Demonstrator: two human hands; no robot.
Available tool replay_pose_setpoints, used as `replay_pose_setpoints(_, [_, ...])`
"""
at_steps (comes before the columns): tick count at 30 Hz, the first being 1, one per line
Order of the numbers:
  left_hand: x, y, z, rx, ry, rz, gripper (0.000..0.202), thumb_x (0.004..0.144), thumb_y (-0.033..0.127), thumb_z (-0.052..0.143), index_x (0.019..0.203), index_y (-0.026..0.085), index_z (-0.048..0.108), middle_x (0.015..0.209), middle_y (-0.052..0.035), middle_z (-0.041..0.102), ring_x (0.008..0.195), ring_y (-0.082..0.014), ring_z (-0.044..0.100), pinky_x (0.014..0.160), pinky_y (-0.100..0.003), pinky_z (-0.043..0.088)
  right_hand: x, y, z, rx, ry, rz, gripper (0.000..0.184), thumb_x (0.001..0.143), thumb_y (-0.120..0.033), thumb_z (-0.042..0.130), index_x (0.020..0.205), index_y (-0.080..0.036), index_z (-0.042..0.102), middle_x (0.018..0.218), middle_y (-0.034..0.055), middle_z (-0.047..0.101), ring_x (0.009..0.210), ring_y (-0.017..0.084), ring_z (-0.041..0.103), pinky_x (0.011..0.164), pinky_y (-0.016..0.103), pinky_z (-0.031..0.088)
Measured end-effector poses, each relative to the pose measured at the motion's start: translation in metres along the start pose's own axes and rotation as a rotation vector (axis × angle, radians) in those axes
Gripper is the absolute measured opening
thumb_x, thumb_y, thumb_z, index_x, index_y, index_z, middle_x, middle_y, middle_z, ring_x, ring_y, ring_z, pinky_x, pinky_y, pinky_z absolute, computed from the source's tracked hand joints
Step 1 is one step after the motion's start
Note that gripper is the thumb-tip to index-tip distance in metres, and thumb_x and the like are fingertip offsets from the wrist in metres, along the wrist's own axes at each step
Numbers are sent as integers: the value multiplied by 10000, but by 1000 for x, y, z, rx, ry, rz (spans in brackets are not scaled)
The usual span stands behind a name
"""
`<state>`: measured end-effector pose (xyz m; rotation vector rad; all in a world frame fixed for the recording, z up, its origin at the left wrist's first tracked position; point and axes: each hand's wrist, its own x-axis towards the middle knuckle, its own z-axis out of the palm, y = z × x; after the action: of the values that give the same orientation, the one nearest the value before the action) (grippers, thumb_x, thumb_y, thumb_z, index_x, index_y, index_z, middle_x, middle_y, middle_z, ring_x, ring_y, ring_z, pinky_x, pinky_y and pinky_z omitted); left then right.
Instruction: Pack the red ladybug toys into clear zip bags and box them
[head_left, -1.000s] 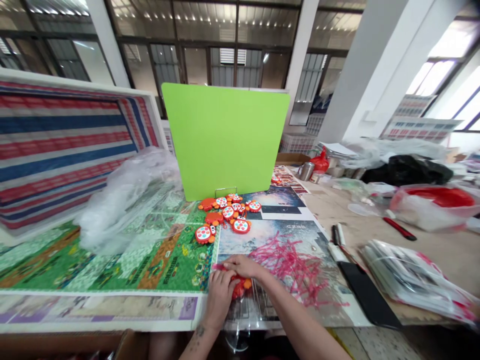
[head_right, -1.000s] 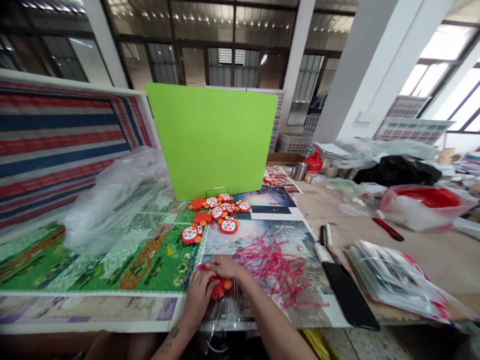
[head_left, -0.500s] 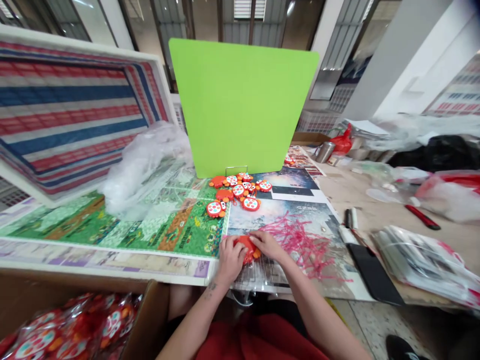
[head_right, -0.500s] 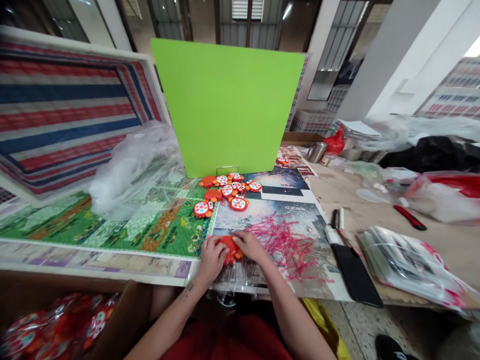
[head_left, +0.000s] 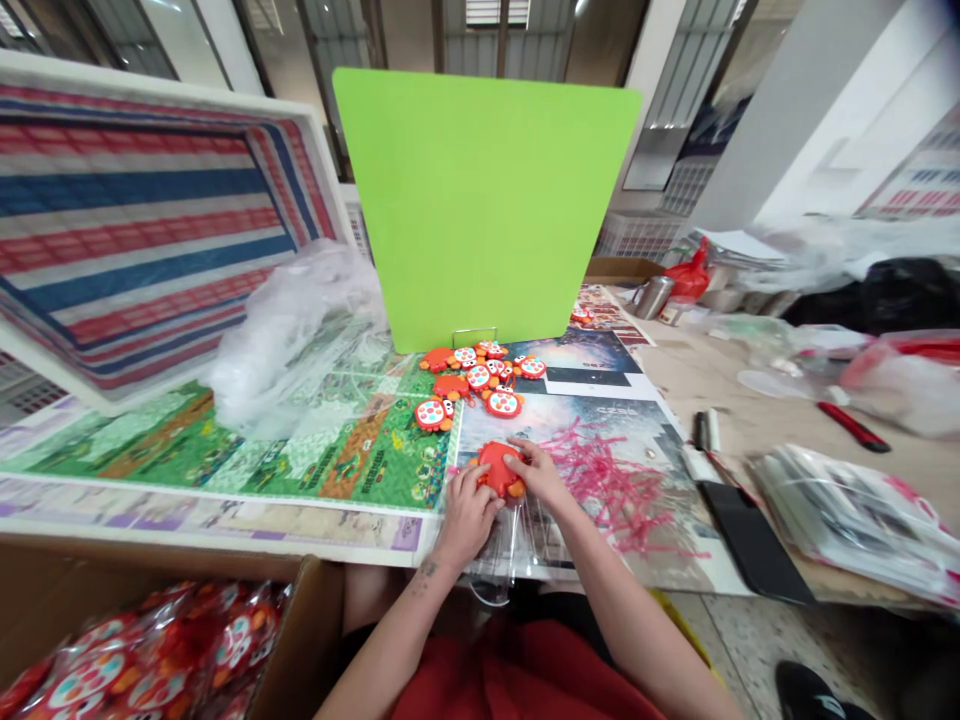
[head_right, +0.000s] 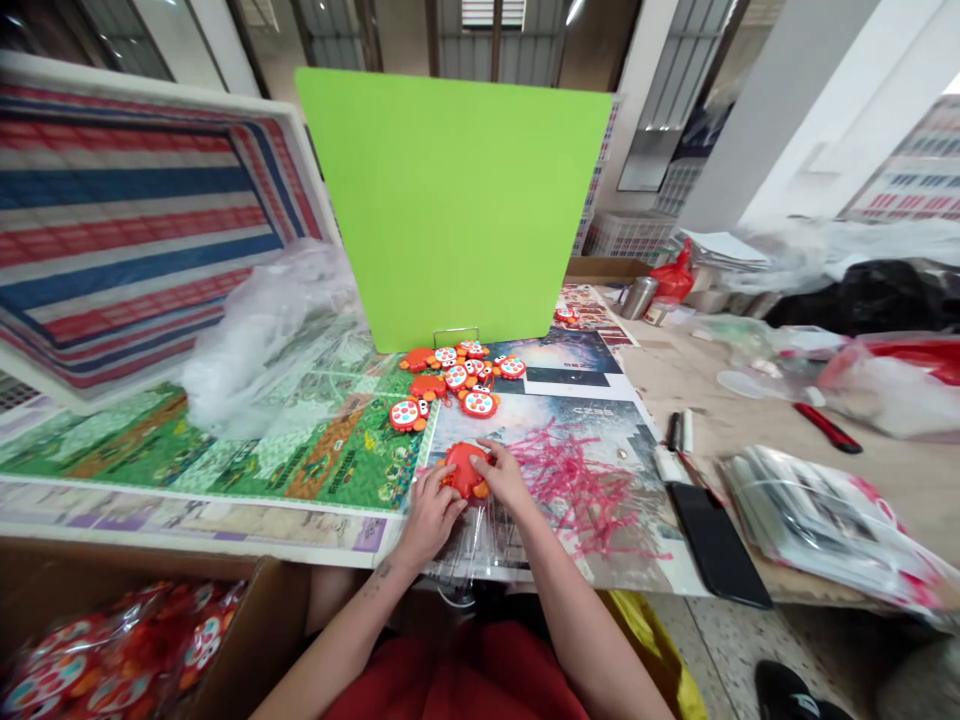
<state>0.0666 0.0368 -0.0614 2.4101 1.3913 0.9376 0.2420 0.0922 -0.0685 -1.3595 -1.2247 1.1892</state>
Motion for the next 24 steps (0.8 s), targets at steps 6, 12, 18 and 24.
replay_pose_setpoints(6, [1,0,-1,27,62,10,98,912,227,562,864,193,641,1310,-98,555,1261,-269,450,1087,-528,349,-5,-4,20,76,-129,-24,436,704,-425,664,1053,-165,634,705,-21,599,618,129,530,595,258,435])
replay_pose_setpoints(12, [1,4,-2,68,90,-53,108,898,283,601,833,205,637,1299,-89,563,1247,-283,446,1057,-525,368,-9,-8,8,58,-331,-6,407,742,-431,672,1039,-153,663,793,20,693,681,160,608,643,282,487])
replay_pose_setpoints(18, [2,1,-1,34,103,-43,121,921,268,564,835,196,607,1278,-95,587,1247,-265,462,1070,-503,361,-16,-16,6,-198,-443,-194,401,883,-453,540,1155,-199,690,1011,58,721,927,223,651,861,355,495])
replay_pose_setpoints(24, [4,-2,1,1,70,-144,146,918,282,566,805,190,570,1265,-109,588,1233,-269,491,1060,-509,385,-39,-9,-12,-505,-106,-77,380,916,-436,490,1088,-174,705,929,112,727,872,266,675,806,367,488])
